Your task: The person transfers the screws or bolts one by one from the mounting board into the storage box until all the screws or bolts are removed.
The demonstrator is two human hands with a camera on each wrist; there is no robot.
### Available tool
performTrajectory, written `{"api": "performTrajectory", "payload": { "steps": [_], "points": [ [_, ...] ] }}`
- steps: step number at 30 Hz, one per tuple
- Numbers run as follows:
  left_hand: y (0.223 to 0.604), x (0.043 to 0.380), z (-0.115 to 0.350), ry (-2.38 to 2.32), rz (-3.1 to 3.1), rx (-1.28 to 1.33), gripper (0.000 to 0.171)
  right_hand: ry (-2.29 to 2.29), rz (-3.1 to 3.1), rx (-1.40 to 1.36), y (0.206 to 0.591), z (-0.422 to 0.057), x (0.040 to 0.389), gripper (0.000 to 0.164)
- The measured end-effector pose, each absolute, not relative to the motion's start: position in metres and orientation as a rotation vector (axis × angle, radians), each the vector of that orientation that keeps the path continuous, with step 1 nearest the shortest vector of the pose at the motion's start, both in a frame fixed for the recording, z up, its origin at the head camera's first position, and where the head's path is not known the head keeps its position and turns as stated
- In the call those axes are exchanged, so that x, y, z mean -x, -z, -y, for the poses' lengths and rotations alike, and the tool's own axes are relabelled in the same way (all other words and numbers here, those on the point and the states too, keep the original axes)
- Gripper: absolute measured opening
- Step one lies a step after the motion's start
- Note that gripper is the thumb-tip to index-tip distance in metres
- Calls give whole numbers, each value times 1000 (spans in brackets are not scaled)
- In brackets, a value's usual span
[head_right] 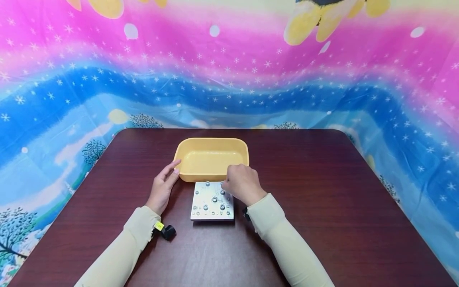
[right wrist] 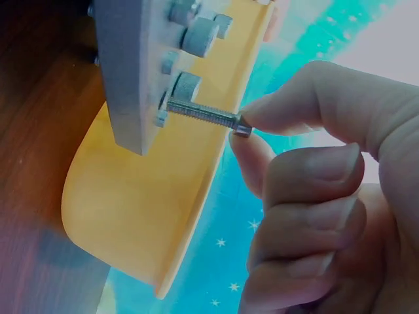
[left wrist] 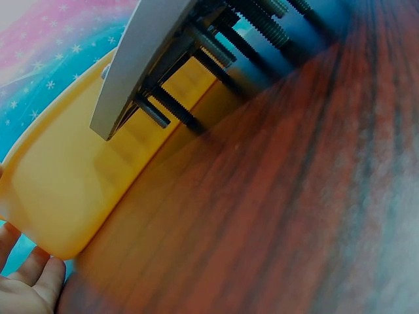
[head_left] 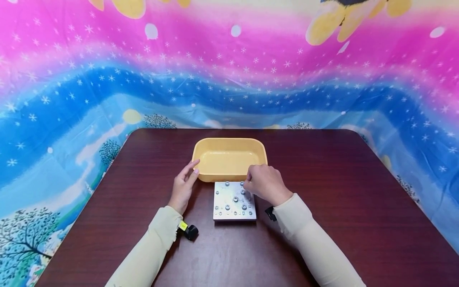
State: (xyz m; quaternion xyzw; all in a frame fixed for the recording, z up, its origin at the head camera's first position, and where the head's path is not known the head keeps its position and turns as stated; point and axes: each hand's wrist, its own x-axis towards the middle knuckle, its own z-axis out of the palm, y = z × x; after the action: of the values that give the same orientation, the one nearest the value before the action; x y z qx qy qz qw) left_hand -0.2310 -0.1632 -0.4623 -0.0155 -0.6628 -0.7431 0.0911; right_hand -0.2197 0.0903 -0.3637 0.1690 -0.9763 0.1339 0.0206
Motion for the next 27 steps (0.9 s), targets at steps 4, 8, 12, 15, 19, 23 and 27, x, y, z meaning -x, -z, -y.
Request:
{"api": "performTrajectory", "payload": {
  "steps": [4, 8, 12, 15, 19, 23, 27],
  "points": [
    [463, 231, 163, 2188, 1977, 37, 36, -475, 3000, -535, 362, -93, 221, 11],
    [465, 231, 163, 2154, 1981, 53, 35, -559, 2988, -567, 361, -95, 221, 10],
    [465, 231, 161, 2155, 1966, 52, 35, -676, 2964, -629, 361, -96, 222, 8],
    [463, 231, 161, 2187, 1950, 48, 35, -747, 2927, -661, 359, -96, 223, 6],
    [453, 227, 160, 2234, 1910, 53, 35, -825, 2856, -667, 359, -97, 225, 5],
    [442, 221, 159, 2242, 1864, 61, 34, -957, 2773, -647, 359, -99, 230, 4],
    [442, 221, 158, 2213, 1852, 36, 32, -1120, 2728, -611, 362, -102, 239, 3]
  ]
}}
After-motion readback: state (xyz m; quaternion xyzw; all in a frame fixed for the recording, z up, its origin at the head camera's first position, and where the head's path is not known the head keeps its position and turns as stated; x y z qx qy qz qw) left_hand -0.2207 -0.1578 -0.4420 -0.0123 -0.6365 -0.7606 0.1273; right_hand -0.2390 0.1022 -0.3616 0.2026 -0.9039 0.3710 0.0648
